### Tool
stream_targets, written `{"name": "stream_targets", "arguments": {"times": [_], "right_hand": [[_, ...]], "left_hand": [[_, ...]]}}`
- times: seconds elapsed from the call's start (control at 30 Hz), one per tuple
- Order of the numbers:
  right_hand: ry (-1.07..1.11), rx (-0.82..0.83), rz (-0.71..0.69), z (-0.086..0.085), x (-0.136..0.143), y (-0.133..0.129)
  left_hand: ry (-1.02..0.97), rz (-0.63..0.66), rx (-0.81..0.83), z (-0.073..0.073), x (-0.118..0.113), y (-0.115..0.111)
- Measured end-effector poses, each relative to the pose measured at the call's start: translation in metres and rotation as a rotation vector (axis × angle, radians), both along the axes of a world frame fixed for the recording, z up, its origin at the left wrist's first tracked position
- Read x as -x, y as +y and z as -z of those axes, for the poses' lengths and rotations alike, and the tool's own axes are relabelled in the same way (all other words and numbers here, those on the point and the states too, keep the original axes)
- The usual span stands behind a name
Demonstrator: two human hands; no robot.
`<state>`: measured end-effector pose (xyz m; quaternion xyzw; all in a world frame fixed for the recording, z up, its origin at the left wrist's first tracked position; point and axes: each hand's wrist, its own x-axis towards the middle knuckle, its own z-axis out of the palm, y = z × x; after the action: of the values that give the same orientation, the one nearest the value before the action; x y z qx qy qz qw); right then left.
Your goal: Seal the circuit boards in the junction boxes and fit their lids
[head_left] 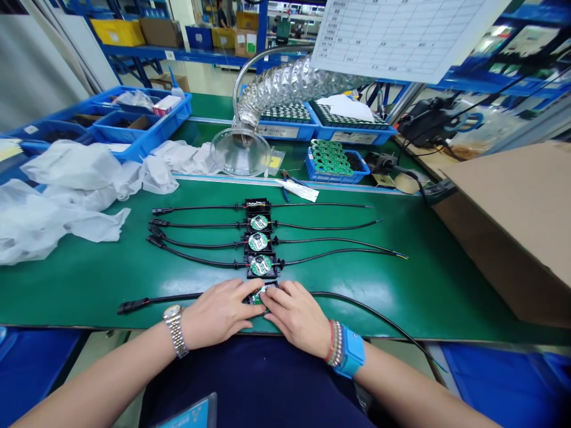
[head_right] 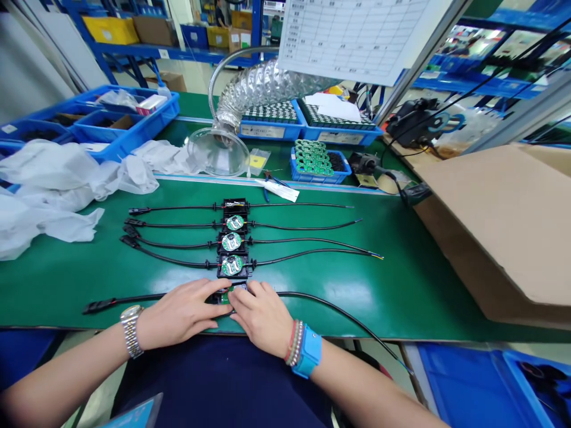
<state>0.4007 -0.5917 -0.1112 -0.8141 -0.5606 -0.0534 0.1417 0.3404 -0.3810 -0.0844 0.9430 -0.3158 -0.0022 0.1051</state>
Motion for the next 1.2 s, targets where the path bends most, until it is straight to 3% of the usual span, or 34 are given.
{"name": "stream_targets", "arguments": {"times": [0.1, 0.23, 0.4, 0.63, 0.8, 1.03, 1.2], "right_hand": [[0.02, -0.065, -0.007, 0.003, 0.001, -0.003], [0.001, -0.03, -0.015, 0.002, 0.002, -0.002], [0.025, -0.022, -0.023, 0.001, 0.003, 0.0], [0.034, -0.095, 0.003, 0.004, 0.006, -0.002], [0.048, -0.097, -0.002, 0.005, 0.005, -0.001], [0.075, -0.091, 0.007, 0.006, 0.004, -0.001], [0.086, -0.087, 0.016, 0.004, 0.005, -0.001]], "left_hand": [[-0.001, -0.15, 0.079, -0.003, 0.009, 0.012], [0.003, -0.348, 0.124, 0.003, 0.012, 0.019], [-0.002, -0.365, 0.074, 0.007, 0.005, 0.01], [0.199, -0.425, 0.049, -0.005, -0.004, 0.005], [0.335, -0.402, 0.01, -0.016, -0.01, 0.002], [-0.056, -0.218, -0.005, -0.007, 0.003, -0.004], [-0.097, -0.178, 0.01, 0.003, 0.004, 0.003]]}}
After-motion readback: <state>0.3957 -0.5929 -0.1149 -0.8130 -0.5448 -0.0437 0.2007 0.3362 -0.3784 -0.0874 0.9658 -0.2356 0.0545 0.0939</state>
